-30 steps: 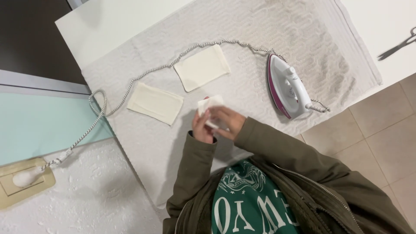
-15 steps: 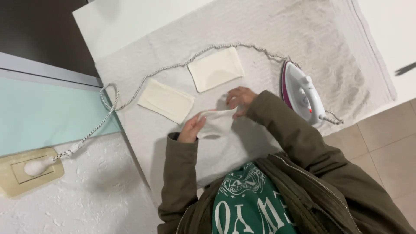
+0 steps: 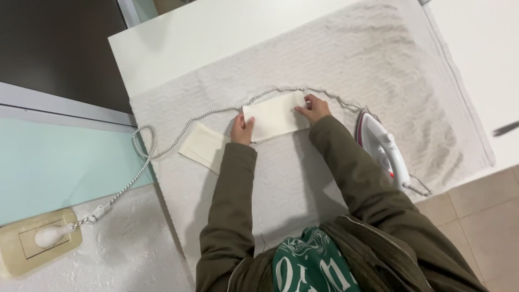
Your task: The person is ironing small rectangular pieces of white fabric on a cloth-covered table.
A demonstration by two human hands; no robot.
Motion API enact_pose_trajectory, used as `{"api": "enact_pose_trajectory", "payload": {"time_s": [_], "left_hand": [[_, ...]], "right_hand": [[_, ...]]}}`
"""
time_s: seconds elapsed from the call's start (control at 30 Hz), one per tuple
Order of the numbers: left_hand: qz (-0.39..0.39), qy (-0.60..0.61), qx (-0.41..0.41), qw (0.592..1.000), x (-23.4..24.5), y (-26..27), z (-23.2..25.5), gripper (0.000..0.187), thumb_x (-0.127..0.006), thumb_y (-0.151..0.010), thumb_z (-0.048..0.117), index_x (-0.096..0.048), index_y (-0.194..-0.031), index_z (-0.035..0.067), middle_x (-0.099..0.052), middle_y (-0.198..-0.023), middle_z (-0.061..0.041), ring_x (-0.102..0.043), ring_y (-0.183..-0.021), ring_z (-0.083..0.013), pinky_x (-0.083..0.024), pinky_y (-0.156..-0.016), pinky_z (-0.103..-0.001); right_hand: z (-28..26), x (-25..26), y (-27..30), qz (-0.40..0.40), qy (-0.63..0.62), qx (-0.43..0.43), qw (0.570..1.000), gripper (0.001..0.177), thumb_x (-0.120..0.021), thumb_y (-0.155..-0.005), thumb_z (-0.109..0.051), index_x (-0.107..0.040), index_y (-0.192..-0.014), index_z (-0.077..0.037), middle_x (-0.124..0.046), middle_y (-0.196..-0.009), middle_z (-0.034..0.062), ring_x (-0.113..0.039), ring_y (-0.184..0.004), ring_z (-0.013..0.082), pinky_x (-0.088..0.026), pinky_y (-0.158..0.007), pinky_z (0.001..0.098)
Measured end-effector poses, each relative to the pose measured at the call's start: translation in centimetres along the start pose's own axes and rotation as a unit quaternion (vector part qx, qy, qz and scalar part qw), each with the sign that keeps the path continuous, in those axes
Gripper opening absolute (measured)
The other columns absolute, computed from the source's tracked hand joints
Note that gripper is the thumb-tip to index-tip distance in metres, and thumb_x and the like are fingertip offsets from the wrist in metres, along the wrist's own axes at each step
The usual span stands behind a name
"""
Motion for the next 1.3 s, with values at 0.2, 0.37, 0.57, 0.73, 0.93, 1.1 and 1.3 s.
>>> {"api": "enact_pose_trajectory", "payload": {"time_s": [0.2, 0.37, 0.57, 0.73, 0.93, 1.1, 1.3], "left_hand": [[0.055, -0.252, 0.013, 0.966, 0.2, 4.8, 10.1, 0.064, -0.084, -0.081, 0.005, -0.057, -0.138, 0.011, -0.075, -0.095, -0.01, -0.073, -0.079, -0.0173, -0.059, -0.071, -0.032], [0.086, -0.244, -0.012, 0.966, 5.5, 5.5, 10.5, 0.058, -0.077, -0.079, -0.002, -0.061, -0.133, 0.012, -0.07, -0.095, -0.008, -0.067, -0.072, -0.0192, -0.058, -0.065, -0.033], [0.189, -0.522, -0.163, 0.815, 15.2, 6.4, 15.3, 0.04, -0.087, -0.076, 0.01, -0.07, -0.112, 0.012, -0.066, -0.107, -0.007, -0.062, -0.105, -0.028, -0.05, -0.093, -0.046], [0.201, -0.553, -0.165, 0.791, 16.5, 6.7, 15.4, 0.04, -0.09, -0.074, 0.016, -0.072, -0.11, 0.013, -0.064, -0.108, -0.006, -0.058, -0.11, -0.03, -0.043, -0.097, -0.049], [0.179, -0.515, -0.18, 0.819, 14.6, 8.4, 18.5, 0.026, -0.088, -0.075, 0.008, -0.067, -0.091, 0.013, -0.06, -0.118, -0.01, -0.055, -0.117, -0.0328, -0.044, -0.102, -0.046], [0.072, -0.403, -0.255, 0.876, 12.0, 12.5, 21.8, 0.031, -0.083, -0.078, 0.0, -0.056, -0.09, 0.006, -0.057, -0.132, -0.017, -0.055, -0.126, -0.0353, -0.048, -0.102, -0.044], [-0.03, -0.366, -0.322, 0.873, 5.1, 21.8, 33.2, 0.031, -0.084, -0.079, -0.004, -0.056, -0.087, 0.005, -0.062, -0.127, -0.013, -0.057, -0.114, -0.0322, -0.05, -0.097, -0.043]], "right_hand": [[-0.5, 0.8, 0.2, 0.051, -0.042, 0.006, 0.998, 0.039, -0.082, -0.087, -0.022, -0.069, -0.117, -0.001, -0.078, -0.095, 0.0147, -0.076, -0.082, 0.0204, -0.06, -0.072, 0.0347], [-0.3, 1.0, 0.1, 0.067, 0.028, 0.042, 0.997, 0.042, -0.087, -0.085, -0.018, -0.069, -0.116, 0.002, -0.076, -0.091, 0.017, -0.074, -0.08, 0.0223, -0.059, -0.072, 0.0348], [-3.3, 2.5, 3.4, 0.107, -0.013, 0.101, 0.989, 0.045, -0.082, -0.09, -0.012, -0.057, -0.126, 0.002, -0.074, -0.108, 0.0167, -0.074, -0.096, 0.0234, -0.06, -0.082, 0.0352], [-6.6, 2.9, 9.5, 0.131, 0.036, 0.182, 0.974, 0.047, -0.08, -0.092, -0.008, -0.052, -0.13, 0.0, -0.07, -0.125, 0.0187, -0.066, -0.118, 0.0289, -0.054, -0.099, 0.0432], [-8.4, 0.9, 13.7, 0.08, 0.066, 0.228, 0.968, 0.042, -0.079, -0.094, -0.012, -0.056, -0.128, -0.003, -0.068, -0.128, 0.0177, -0.065, -0.121, 0.0315, -0.052, -0.105, 0.0454], [-8.5, -2.5, 15.0, -0.002, 0.051, 0.238, 0.97, 0.051, -0.081, -0.089, -0.021, -0.056, -0.131, -0.006, -0.065, -0.131, 0.0162, -0.064, -0.123, 0.0299, -0.055, -0.104, 0.0446], [-12.3, -7.3, 17.4, -0.149, -0.031, 0.252, 0.956, 0.094, -0.093, -0.077, -0.027, -0.038, -0.15, -0.005, -0.047, -0.149, 0.0232, -0.047, -0.135, 0.0363, -0.045, -0.107, 0.0511]]}}
Point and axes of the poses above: each hand's wrist, its own y-axis away from the middle knuckle, its own x-axis out of the back of the hand, z = x × y, the point moved 8 cm from there along -y, towards the middle knuckle
